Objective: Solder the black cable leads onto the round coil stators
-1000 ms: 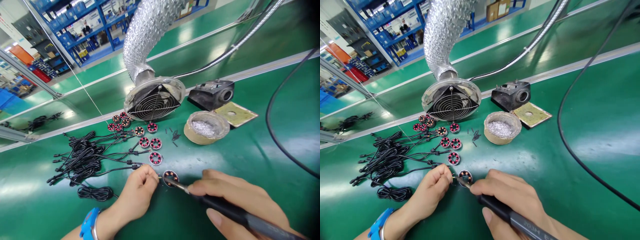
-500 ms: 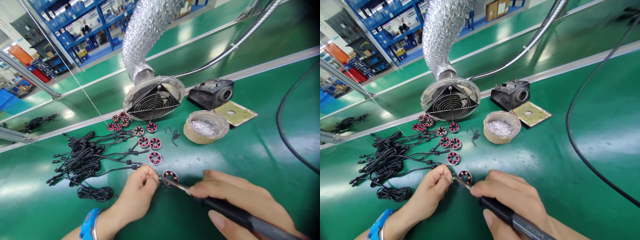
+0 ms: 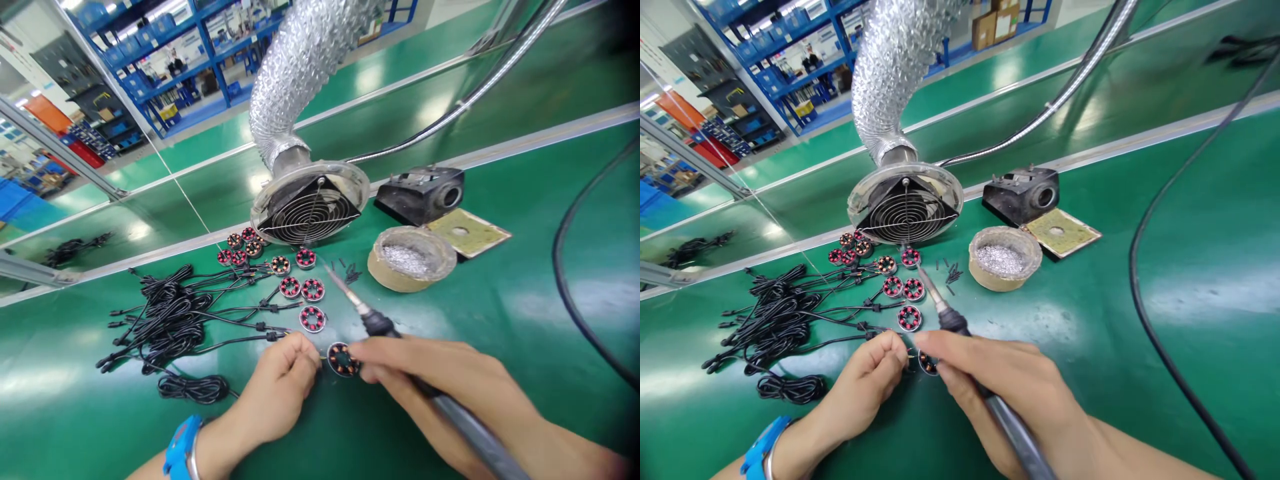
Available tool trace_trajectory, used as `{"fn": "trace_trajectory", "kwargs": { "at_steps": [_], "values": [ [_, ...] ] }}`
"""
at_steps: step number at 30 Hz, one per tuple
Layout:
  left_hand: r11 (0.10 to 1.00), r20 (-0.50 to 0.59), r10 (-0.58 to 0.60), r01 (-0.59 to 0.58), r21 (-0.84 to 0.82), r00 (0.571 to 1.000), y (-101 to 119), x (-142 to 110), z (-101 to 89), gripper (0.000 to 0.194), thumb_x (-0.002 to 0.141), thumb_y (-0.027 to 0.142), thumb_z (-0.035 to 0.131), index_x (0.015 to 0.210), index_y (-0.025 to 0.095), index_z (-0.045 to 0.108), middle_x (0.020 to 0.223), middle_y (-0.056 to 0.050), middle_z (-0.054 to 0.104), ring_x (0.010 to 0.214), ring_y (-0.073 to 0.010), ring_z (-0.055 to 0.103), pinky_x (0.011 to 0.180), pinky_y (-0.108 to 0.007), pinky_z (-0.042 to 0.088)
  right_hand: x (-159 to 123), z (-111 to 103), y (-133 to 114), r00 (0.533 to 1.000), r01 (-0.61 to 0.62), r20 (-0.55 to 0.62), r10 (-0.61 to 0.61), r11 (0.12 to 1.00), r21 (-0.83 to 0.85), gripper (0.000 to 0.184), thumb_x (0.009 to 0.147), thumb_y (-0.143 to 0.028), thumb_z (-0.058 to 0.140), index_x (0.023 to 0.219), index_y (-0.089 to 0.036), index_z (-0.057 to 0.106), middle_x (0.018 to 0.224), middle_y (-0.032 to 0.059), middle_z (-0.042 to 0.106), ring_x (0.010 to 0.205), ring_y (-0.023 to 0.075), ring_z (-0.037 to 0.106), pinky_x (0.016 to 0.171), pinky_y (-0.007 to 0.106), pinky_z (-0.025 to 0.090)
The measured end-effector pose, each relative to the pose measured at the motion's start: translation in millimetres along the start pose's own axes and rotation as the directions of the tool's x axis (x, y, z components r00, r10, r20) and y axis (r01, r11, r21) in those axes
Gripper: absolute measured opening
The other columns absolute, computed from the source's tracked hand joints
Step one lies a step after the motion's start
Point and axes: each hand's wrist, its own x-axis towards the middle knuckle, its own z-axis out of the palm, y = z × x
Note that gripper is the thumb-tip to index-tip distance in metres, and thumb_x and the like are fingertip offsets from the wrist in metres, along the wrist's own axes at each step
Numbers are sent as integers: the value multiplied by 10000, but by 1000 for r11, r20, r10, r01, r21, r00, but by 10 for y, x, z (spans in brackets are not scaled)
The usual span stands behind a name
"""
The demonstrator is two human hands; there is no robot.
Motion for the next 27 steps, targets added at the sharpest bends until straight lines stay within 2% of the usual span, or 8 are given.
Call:
{"fn": "trace_trajectory", "kwargs": {
  "at_steps": [3,7,11,13,15,19,23,27],
  "values": [
    [1000,53,21,-21,1,998,-36,-7,-35,338,959,458,428,744,197,442,567,72,363,525,-97,282,510,-226,242,53,144,94,991,105,76,-106,994,16,256,920,-45,496,1073,-238,565,822,6,701,591,130,622,561,240,503],
    [994,105,70,-79,76,992,-33,-40,-90,427,997,510,351,726,194,443,624,41,425,584,-112,358,566,-239,290,78,307,210,975,178,140,-175,984,-9,231,910,-36,479,1013,-221,572,724,-8,639,561,126,554,530,230,443],
    [932,136,141,-177,315,981,94,-107,-113,371,1026,441,297,798,200,464,746,4,507,693,-143,455,655,-266,333,90,315,203,971,228,77,-226,974,-9,270,883,2,477,1019,-219,552,674,-31,591,524,111,504,510,220,394],
    [872,138,175,-218,438,975,154,-133,-115,290,1028,384,304,855,208,457,806,-5,523,735,-157,469,685,-280,332,88,285,165,975,211,71,-210,978,2,262,874,-2,476,1004,-215,557,649,-38,553,505,110,475,494,225,370],
    [847,141,174,-221,484,975,181,-144,-118,258,1027,362,301,869,214,440,813,-4,521,736,-162,465,683,-285,326,76,265,128,977,190,94,-191,982,19,256,873,-11,469,1006,-204,572,648,-35,542,505,109,470,495,224,373],
    [892,141,138,-185,412,980,162,-131,-129,288,1031,376,281,844,216,430,758,12,512,705,-152,467,659,-270,339,39,283,88,974,197,107,-198,980,21,270,873,-3,467,1036,-185,580,659,-27,546,521,107,483,515,213,398],
    [936,152,116,-160,314,982,127,-102,-128,329,1026,403,306,804,204,447,725,16,522,681,-135,474,655,-257,356,4,330,103,972,202,122,-203,979,21,255,895,0,452,1010,-199,559,637,-41,505,522,110,440,500,220,361],
    [989,207,43,-72,132,977,74,-58,-95,424,984,531,364,739,195,443,631,36,462,583,-111,391,573,-243,319,-18,364,157,971,211,99,-216,976,55,250,910,1,447,998,-205,558,623,-51,484,538,109,420,508,218,345]
  ]
}}
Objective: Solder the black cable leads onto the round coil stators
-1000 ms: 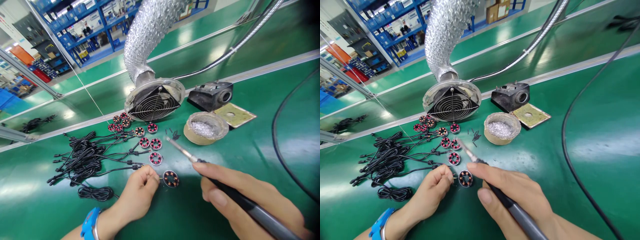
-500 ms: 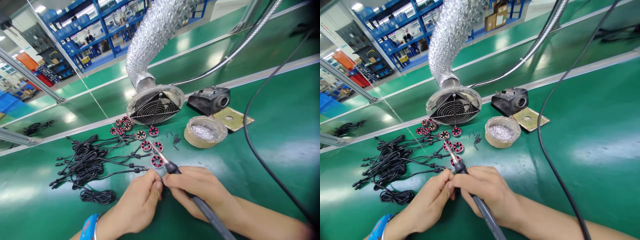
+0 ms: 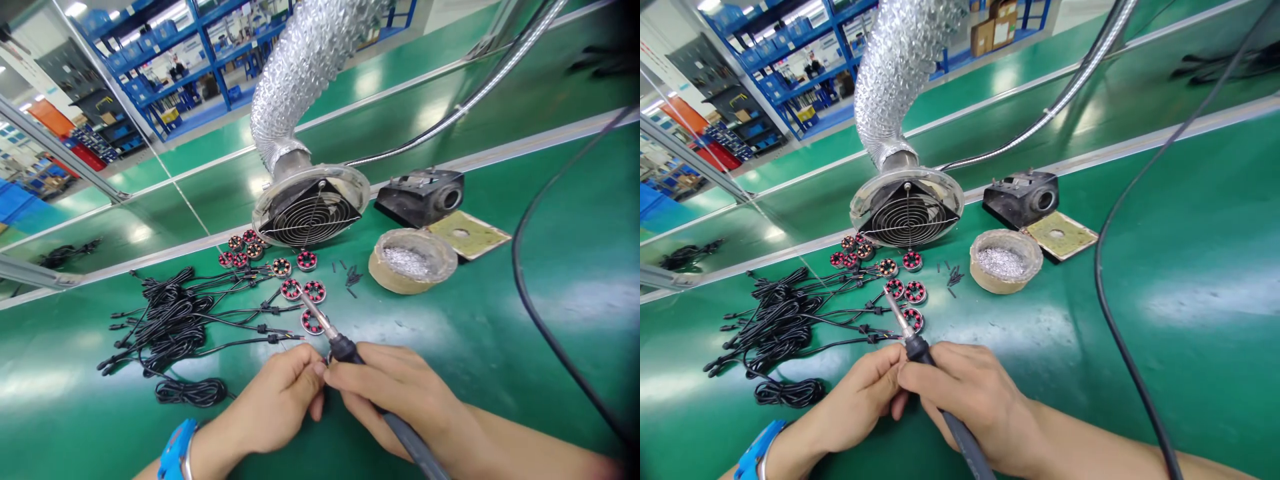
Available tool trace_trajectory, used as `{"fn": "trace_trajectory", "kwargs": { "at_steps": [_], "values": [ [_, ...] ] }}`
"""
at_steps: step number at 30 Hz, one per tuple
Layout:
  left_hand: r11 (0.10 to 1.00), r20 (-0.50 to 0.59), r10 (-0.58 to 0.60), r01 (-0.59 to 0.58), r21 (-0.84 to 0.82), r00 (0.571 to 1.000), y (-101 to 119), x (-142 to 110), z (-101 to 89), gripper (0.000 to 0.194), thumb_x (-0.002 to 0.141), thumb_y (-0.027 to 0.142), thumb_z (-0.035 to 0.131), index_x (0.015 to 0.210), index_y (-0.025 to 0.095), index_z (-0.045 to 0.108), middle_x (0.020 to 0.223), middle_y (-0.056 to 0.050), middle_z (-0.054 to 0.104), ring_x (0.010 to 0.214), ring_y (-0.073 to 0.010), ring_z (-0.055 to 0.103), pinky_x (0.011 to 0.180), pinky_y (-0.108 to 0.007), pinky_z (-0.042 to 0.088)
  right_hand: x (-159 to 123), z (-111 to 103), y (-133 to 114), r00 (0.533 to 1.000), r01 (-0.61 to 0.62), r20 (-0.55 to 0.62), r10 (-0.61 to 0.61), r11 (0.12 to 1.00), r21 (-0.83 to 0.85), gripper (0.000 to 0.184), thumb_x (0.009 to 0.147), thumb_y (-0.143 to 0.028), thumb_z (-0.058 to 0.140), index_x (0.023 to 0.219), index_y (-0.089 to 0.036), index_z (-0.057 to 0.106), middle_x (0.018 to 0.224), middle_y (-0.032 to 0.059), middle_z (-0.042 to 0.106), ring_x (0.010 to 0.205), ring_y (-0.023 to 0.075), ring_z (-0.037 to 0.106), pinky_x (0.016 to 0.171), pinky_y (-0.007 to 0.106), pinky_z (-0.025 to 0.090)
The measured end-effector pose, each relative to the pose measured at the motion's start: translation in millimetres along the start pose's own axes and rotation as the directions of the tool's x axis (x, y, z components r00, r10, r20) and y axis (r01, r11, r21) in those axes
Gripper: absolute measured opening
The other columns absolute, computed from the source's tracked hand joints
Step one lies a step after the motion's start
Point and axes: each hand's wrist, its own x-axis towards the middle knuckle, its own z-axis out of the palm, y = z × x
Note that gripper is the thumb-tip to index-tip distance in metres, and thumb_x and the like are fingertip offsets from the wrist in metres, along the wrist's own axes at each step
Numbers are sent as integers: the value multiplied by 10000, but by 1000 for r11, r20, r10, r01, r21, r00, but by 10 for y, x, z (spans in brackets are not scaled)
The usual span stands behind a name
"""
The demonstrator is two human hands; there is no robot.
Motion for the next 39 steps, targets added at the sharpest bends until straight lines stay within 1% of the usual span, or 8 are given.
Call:
{"fn": "trace_trajectory", "kwargs": {
  "at_steps": [4,6,9,17,25,30,34,39],
  "values": [
    [985,-54,-40,30,-169,998,-64,41,37,474,895,653,466,751,205,408,591,84,328,525,-89,248,483,-228,213,-12,-34,32,998,-64,-15,64,998,19,268,885,-13,497,1068,-201,554,700,-33,572,557,107,476,536,217,402],
    [986,-82,-58,44,-163,995,-83,50,43,479,880,656,488,747,202,415,585,90,304,518,-84,225,472,-225,195,-21,-63,37,994,-112,15,112,993,24,266,857,-42,528,1069,-202,542,764,-16,628,597,116,549,590,229,458],
    [986,-101,-72,55,-155,992,-99,59,44,470,883,636,495,724,203,404,567,95,288,503,-76,212,467,-221,188,-36,-63,49,992,-111,61,109,993,28,305,850,-48,511,1108,-210,523,846,4,687,668,133,632,669,244,508],
    [983,-180,-98,68,-168,979,-155,94,58,403,912,549,486,721,212,377,549,112,241,474,-65,174,456,-216,171,36,57,78,972,-225,-56,229,972,72,278,869,-41,491,1065,-228,553,796,-19,664,641,100,639,627,190,515],
    [982,-175,-115,85,-171,978,-134,111,59,373,919,502,485,716,209,376,562,108,256,466,-59,182,455,-211,178,-2,-70,48,985,-147,-92,149,989,29,298,891,-35,520,1128,-211,565,933,9,727,732,121,687,687,222,548],
    [983,-183,-109,78,-166,977,-126,92,67,397,915,533,479,714,208,372,586,100,268,480,-61,185,458,-213,170,1,-314,-15,996,-82,-46,82,997,-15,367,946,-137,485,1306,-175,544,720,11,624,573,151,596,533,277,502],
    [983,-191,-127,98,-157,973,-125,83,73,371,916,501,480,713,209,376,585,97,279,480,-63,194,459,-214,170,-12,-434,-115,995,-39,-94,41,999,24,302,919,-193,490,1197,-254,590,634,6,567,529,190,588,472,311,476],
    [982,-189,-128,98,-161,974,-142,77,73,345,917,474,470,714,209,382,575,100,268,474,-65,187,457,-216,166,-70,-442,-301,971,-224,-106,215,971,-83,238,916,-134,456,1088,-257,565,753,54,647,709,242,676,593,362,528]
  ]
}}
